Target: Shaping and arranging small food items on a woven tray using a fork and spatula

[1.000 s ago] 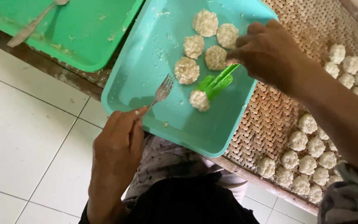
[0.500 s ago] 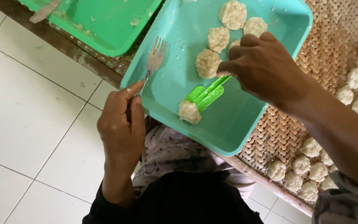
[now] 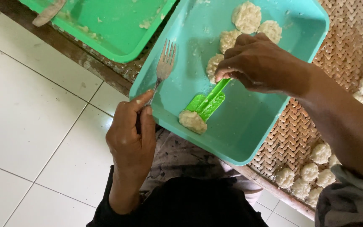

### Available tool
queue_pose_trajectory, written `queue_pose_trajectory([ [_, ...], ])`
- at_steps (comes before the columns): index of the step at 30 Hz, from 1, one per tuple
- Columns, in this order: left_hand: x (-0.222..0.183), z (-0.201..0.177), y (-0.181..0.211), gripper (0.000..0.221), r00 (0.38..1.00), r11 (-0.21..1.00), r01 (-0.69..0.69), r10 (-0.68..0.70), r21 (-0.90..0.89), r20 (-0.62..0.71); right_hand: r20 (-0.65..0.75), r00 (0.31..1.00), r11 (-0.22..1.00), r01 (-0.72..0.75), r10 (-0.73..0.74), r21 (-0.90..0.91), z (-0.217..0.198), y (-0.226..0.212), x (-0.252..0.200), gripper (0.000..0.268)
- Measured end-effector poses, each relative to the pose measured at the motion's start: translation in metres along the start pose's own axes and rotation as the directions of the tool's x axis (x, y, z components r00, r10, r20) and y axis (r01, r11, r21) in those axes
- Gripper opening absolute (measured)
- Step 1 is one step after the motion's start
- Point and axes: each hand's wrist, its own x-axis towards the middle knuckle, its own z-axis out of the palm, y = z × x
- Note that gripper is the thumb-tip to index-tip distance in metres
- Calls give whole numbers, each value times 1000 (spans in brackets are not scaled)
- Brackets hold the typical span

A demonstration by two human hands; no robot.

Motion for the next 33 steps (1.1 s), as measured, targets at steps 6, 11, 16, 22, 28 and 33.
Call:
queue_pose_trajectory([
  [6, 1, -1, 4, 25, 1000, 1000, 7, -7, -21, -9, 107, 993, 975, -75, 54, 209, 3, 9, 0, 25],
  [11, -1, 0, 5, 24, 1000, 1000, -10, 10, -28, -12, 199, 963, 929, -236, 184, 285, -7, -3, -5, 31],
  [16, -2, -1, 7, 21, 998, 998, -66, 66, -5, -22, 38, 996, 856, -91, 83, 509, -9, 4, -28, 24],
  [22, -4, 0, -5, 19, 992, 990, -126, 125, 61, 27, -141, 962, 729, -77, 234, 680, -35, -17, -120, 22],
  [28, -17, -1, 6, 26, 981, 987, -149, 140, 66, 131, -78, 795, 557, -348, 602, 754, 13, -72, -296, 18],
  [33, -42, 16, 42, 21, 953, 965, -229, 249, -125, 173, -332, 648, 671, -386, 685, 633, 104, -130, -413, 25],
])
